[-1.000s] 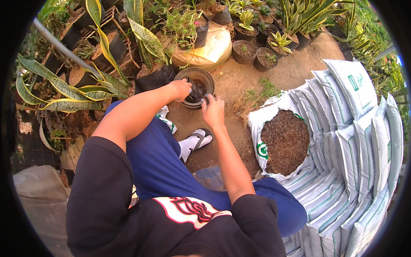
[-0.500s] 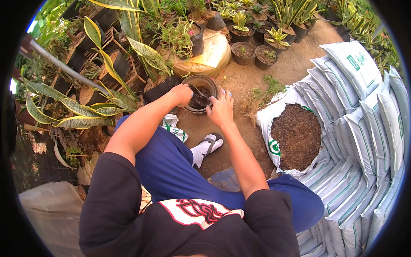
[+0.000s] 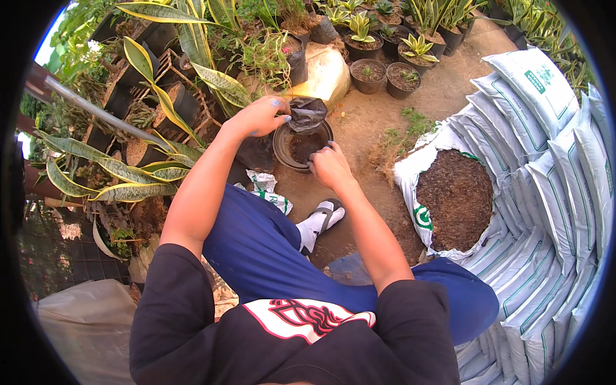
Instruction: The person mixes soil in a large open bag by hand and then fills two small pots with the soil mixture.
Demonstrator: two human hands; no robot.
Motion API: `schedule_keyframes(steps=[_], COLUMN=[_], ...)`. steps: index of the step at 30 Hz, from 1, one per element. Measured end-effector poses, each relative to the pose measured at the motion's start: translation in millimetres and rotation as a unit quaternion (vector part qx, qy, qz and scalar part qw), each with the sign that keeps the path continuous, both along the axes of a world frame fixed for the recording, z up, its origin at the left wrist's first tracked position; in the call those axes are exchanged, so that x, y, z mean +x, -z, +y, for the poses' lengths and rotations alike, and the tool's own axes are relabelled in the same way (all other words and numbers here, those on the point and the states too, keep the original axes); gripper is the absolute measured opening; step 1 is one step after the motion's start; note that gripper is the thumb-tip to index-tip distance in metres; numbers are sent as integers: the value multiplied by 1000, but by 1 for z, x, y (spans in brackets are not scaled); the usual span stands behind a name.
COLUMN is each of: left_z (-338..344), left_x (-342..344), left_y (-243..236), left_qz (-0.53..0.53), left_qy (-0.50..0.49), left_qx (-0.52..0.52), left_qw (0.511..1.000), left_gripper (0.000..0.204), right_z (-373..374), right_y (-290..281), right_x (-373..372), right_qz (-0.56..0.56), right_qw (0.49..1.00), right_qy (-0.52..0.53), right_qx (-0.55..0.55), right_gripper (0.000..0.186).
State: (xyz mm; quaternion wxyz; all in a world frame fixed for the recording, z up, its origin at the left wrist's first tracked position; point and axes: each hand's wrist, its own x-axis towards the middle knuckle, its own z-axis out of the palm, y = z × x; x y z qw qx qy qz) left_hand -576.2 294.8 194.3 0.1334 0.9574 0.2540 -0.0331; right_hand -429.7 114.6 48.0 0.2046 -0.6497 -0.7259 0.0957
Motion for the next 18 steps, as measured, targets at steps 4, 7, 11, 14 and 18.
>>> schedule_keyframes(steps=[4, 7, 11, 14, 18], left_z=[9, 18, 35, 36, 33], left_x=[-24, -42, -66, -71, -69], left_y=[-16, -18, -5, -13, -33], left_qz=[34, 99, 76, 56, 103], left_qy=[-29, -62, -117, -186, -292], left_qx=[-37, -62, -54, -1, 16], left_qw=[998, 991, 989, 981, 951], left_gripper=[30, 34, 37, 43, 50], right_z=[-3, -3, 1, 7, 14], right_y=[-16, -25, -23, -22, -12], right_x=[-1, -2, -11, -15, -19], right_qz=[19, 19, 65, 92, 43], right_qw=[999, 997, 997, 993, 998], right_qy=[-10, -2, -2, -12, -14], right_qx=[-36, -76, -52, -79, -50], right_gripper=[21, 25, 24, 22, 17])
